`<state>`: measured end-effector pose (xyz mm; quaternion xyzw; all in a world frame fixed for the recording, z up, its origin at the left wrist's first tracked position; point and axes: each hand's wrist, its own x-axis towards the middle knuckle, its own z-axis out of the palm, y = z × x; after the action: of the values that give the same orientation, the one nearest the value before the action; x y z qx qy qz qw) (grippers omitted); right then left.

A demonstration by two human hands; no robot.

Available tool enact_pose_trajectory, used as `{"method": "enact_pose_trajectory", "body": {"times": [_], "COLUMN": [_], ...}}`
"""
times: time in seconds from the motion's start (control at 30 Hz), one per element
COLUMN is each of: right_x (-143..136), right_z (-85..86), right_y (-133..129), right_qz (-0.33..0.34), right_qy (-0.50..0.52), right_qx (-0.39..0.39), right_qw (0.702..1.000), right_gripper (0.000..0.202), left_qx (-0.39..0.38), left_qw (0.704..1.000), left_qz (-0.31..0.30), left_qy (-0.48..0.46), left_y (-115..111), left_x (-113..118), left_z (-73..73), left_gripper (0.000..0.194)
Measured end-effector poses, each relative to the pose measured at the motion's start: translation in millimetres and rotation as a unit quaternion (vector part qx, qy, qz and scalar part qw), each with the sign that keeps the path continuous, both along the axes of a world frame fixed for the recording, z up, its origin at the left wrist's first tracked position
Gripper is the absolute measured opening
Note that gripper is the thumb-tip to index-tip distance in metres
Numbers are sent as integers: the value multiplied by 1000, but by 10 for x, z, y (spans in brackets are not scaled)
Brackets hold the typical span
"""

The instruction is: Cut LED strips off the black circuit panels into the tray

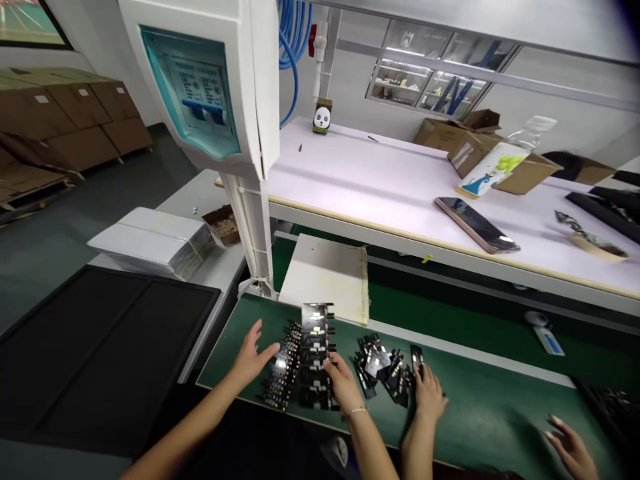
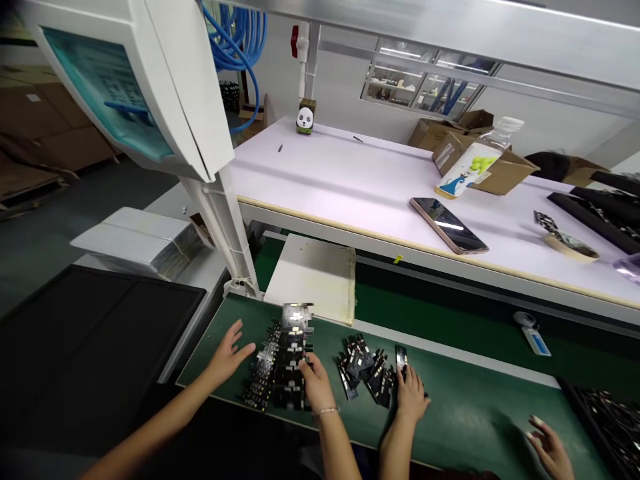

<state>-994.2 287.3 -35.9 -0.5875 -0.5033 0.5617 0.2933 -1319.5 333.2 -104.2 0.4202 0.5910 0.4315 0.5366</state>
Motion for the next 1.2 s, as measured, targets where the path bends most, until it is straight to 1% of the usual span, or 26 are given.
{"method": "enact_pose_trajectory", "body": {"times": [0.03, 0.07, 0.1, 0.17, 0.2, 0.23, 0.27, 0.33, 0.43, 0.5, 0.57, 0.67, 0.73, 0.8, 0.87, 0.93, 1.0, 1.07, 1.13, 1.2], "right_x": [-128, -215, -260, -243, -199, -145, -91, 0, 73, 106, 144, 202, 223, 225, 220, 228, 258, 306, 356, 391], "right_z": [-61, -114, -157, -218, -243, -268, -296, -362, -462, -501, -515, -523, -538, -557, -568, -563, -544, -522, -503, -489], "right_y": [-4, -14, -32, -93, -133, -178, -224, -317, -434, -487, -523, -556, -574, -592, -609, -622, -629, -630, -625, -614], "right_qz": [12, 29, 41, 55, 57, 57, 55, 49, 27, 10, -1, -19, -36, -52, -66, -75, -81, -83, -80, -72], "right_qy": [13, 19, 28, 48, 57, 65, 73, 86, 95, 96, 98, 99, 92, 84, 77, 76, 82, 95, 109, 118], "right_qx": [-12, -24, -37, -60, -69, -76, -80, -83, -80, -77, -73, -68, -69, -71, -73, -75, -75, -76, -80, -86], "right_qw": [1000, 999, 998, 996, 994, 993, 993, 992, 992, 992, 993, 993, 993, 993, 992, 991, 991, 989, 988, 987], "right_gripper": [33, 33, 33, 37, 41, 43, 45, 46, 47, 47, 46, 44, 43, 39, 35, 33, 34, 37, 37, 33], "left_qx": [30, 52, 63, 45, 27, 14, 8, 12, 38, 48, 50, 49, 49, 49, 48, 43, 27, -7, -50, -83], "left_qw": [999, 995, 986, 954, 936, 923, 916, 912, 920, 920, 915, 903, 899, 901, 906, 911, 915, 913, 903, 886], "left_qz": [-30, -83, -152, -296, -351, -386, -402, -406, -373, -362, -370, -394, -394, -375, -356, -349, -358, -384, -418, -454], "left_qy": [1, -2, -6, -13, -11, -4, 9, 46, 110, 139, 152, 166, 187, 212, 224, 215, 183, 136, 85, 42], "left_y": [69, 144, 221, 352, 393, 412, 408, 345, 202, 155, 175, 260, 269, 206, 101, 15, -9, 23, 67, 87], "left_x": [-8, 5, 37, 142, 212, 289, 374, 554, 817, 957, 1055, 1152, 1218, 1301, 1388, 1456, 1485, 1475, 1453, 1450], "left_z": [108, 218, 322, 478, 520, 538, 533, 476, 360, 314, 305, 325, 326, 298, 243, 180, 130, 105, 106, 124], "left_gripper": [94, 89, 84, 74, 68, 61, 54, 42, 28, 23, 27, 47, 59, 57, 48, 40, 40, 42, 45, 49]}}
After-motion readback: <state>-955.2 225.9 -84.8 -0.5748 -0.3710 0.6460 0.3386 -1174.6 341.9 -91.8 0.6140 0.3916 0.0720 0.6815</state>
